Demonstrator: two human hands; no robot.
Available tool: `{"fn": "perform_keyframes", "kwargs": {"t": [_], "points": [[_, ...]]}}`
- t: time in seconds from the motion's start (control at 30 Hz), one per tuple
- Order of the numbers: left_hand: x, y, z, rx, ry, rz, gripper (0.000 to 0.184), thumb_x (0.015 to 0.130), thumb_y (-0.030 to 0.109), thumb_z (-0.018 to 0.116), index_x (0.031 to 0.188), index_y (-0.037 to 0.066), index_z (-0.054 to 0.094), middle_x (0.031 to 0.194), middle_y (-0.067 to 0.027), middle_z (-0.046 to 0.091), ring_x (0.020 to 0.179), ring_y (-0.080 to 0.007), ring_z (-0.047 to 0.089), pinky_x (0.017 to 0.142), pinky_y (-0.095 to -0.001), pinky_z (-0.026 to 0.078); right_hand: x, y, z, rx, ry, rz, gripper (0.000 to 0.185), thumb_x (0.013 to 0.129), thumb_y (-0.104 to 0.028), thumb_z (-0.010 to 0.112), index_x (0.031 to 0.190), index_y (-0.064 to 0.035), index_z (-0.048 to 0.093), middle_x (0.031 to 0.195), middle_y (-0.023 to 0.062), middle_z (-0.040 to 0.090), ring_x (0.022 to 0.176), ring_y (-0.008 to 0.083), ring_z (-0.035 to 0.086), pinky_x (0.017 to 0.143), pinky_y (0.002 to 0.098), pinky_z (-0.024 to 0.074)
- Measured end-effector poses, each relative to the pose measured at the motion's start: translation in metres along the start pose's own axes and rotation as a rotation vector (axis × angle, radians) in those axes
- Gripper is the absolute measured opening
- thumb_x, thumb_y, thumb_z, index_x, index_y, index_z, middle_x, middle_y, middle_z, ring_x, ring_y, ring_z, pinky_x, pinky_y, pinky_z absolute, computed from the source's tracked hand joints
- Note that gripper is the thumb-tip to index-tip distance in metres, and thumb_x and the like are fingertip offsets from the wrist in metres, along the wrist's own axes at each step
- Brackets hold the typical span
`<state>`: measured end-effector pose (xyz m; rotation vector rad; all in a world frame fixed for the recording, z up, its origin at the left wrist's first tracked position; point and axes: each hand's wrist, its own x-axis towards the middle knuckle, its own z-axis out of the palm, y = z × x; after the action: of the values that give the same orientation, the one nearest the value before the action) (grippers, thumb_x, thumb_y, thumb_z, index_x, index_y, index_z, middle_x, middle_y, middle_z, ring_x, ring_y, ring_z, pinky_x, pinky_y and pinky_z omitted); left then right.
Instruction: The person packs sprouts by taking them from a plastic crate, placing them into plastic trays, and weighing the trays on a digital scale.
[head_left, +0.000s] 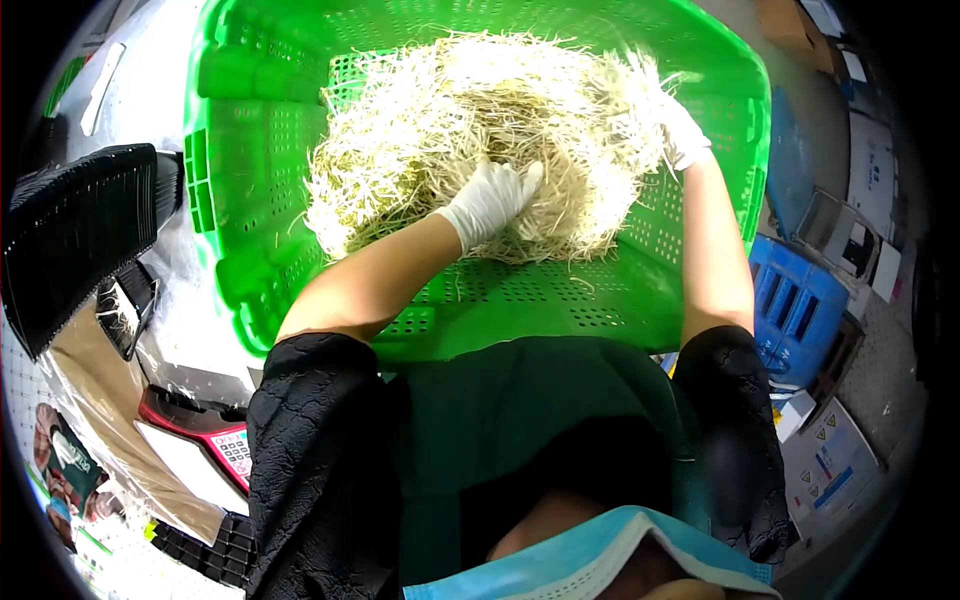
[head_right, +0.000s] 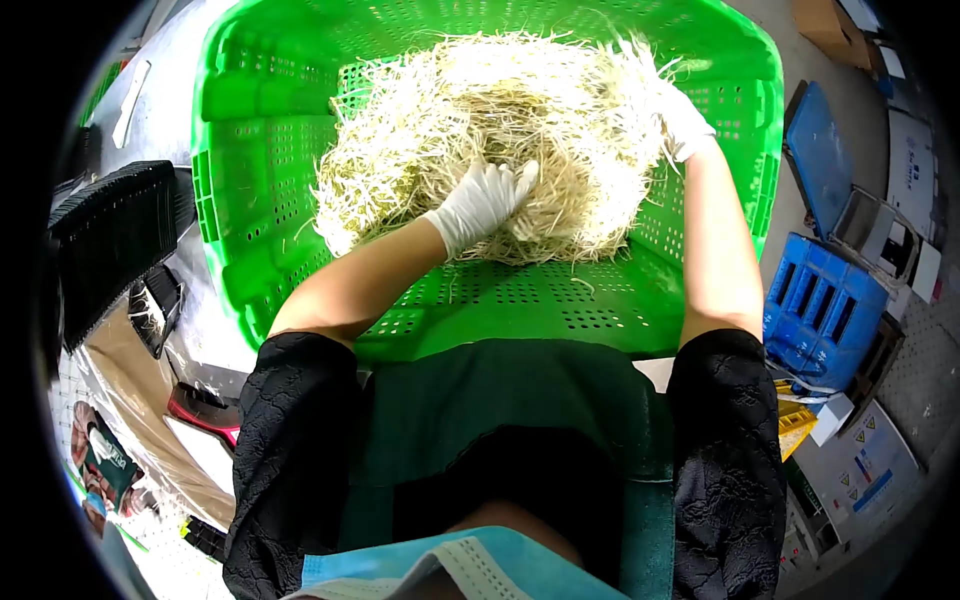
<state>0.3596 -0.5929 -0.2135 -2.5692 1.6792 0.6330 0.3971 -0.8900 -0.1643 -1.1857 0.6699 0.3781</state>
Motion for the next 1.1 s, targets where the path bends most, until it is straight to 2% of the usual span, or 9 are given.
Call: {"fn": "perform_keyframes", "kwargs": {"t": [0.07, 0.23, 0.53, 0.63, 0.7, 0.87, 0.97, 1.0, 1.1], "points": [[-0.003, 0.005, 0.024, 0.224, 0.347, -0.049, 0.06, 0.085, 0.017, 0.049, 0.139, 0.003, 0.028, 0.108, -0.0193, 0.056, 0.089, -0.0287, 0.057, 0.083, -0.0474, 0.046, -0.005, 0.004, -0.004, -0.065, 0.049, -0.113, 0.036, 0.087, -0.012, 0.052, 0.121, 0.0004, 0.055, 0.115, 0.0111, 0.062, 0.101, 0.0185, 0.06, 0.084, 0.0297, 0.0504], [-0.003, 0.006, 0.017, 0.185, 0.168, -0.091, 0.064, 0.086, 0.017, 0.049, 0.143, 0.006, 0.022, 0.136, -0.0259, 0.035, 0.122, -0.0396, 0.041, 0.099, -0.0523, 0.033, 0.002, 0.02, -0.004, 0.454, -0.169, -0.187, 0.034, 0.089, -0.018, 0.053, 0.116, 0.0016, 0.057, 0.109, 0.0116, 0.065, 0.091, 0.0185, 0.064, 0.079, 0.0317, 0.0534], [0.0, 0.004, 0.005, 0.092, 0.064, -0.073, 0.064, 0.086, 0.016, 0.051, 0.143, 0.006, 0.023, 0.126, -0.0224, 0.041, 0.114, -0.0367, 0.045, 0.095, -0.0536, 0.037, -0.025, -0.003, 0.001, 0.376, -0.431, -0.045, 0.047, 0.086, -0.024, 0.059, 0.127, -0.003, 0.051, 0.119, 0.0123, 0.06, 0.105, 0.0222, 0.059, 0.09, 0.0352, 0.0486], [0.0, -0.003, 0.001, 0.02, 0.036, 0.046, 0.06, 0.085, 0.015, 0.051, 0.139, 0.006, 0.029, 0.073, -0.004, 0.059, 0.065, -0.0198, 0.06, 0.072, -0.0482, 0.049, -0.045, -0.018, 0.018, -0.085, -0.393, -0.092, 0.053, 0.084, -0.026, 0.062, 0.13, -0.0036, 0.049, 0.122, 0.0132, 0.058, 0.11, 0.0231, 0.056, 0.095, 0.036, 0.0455], [-0.007, 0.001, 0.004, 0.033, 0.124, 0.087, 0.059, 0.085, 0.015, 0.051, 0.139, 0.005, 0.029, 0.072, -0.0032, 0.058, 0.063, -0.0182, 0.059, 0.065, -0.0439, 0.048, -0.061, -0.03, 0.049, -0.948, -0.205, -0.244, 0.061, 0.082, -0.028, 0.067, 0.133, -0.0024, 0.046, 0.126, 0.0151, 0.055, 0.118, 0.023, 0.051, 0.101, 0.036, 0.0394], [-0.008, 0.008, 0.011, 0.092, 0.255, 0.09, 0.052, 0.085, 0.012, 0.05, 0.135, 0.003, 0.035, 0.066, 0.0014, 0.057, 0.057, -0.0155, 0.057, 0.051, -0.0337, 0.041, -0.035, -0.016, 0.025, -0.905, -0.021, -0.207, 0.059, 0.081, -0.038, 0.067, 0.13, -0.0092, 0.051, 0.128, 0.01, 0.056, 0.121, 0.0228, 0.049, 0.105, 0.0341, 0.0349], [-0.008, 0.008, 0.013, 0.11, 0.256, 0.102, 0.049, 0.085, 0.013, 0.05, 0.131, 0.003, 0.037, 0.066, 0.0015, 0.058, 0.058, -0.0155, 0.058, 0.052, -0.0343, 0.042, -0.029, 0.016, 0.052, -1.498, 0.269, -0.261, 0.041, 0.083, -0.049, 0.06, 0.109, -0.018, 0.067, 0.117, 0.0053, 0.063, 0.108, 0.0235, 0.058, 0.096, 0.0338, 0.0436], [-0.009, 0.007, 0.011, 0.102, 0.242, 0.109, 0.048, 0.086, 0.013, 0.05, 0.131, 0.003, 0.037, 0.066, 0.0014, 0.058, 0.058, -0.0158, 0.058, 0.052, -0.0344, 0.042, -0.029, 0.019, 0.074, -1.548, 0.17, -0.015, 0.049, 0.082, -0.057, 0.055, 0.11, -0.0181, 0.066, 0.117, 0.0079, 0.062, 0.109, 0.0279, 0.057, 0.098, 0.0373, 0.0426], [-0.006, 0.008, 0.009, 0.065, 0.17, 0.085, 0.05, 0.086, 0.013, 0.049, 0.133, 0.003, 0.037, 0.067, 0.0001, 0.059, 0.058, -0.017, 0.059, 0.052, -0.0347, 0.043, -0.008, 0.087, 0.075, -1.659, 0.185, -0.605, 0.05, 0.082, -0.05, 0.058, 0.119, -0.017, 0.061, 0.123, 0.0115, 0.058, 0.121, 0.0283, 0.049, 0.106, 0.0382, 0.0344]]}}
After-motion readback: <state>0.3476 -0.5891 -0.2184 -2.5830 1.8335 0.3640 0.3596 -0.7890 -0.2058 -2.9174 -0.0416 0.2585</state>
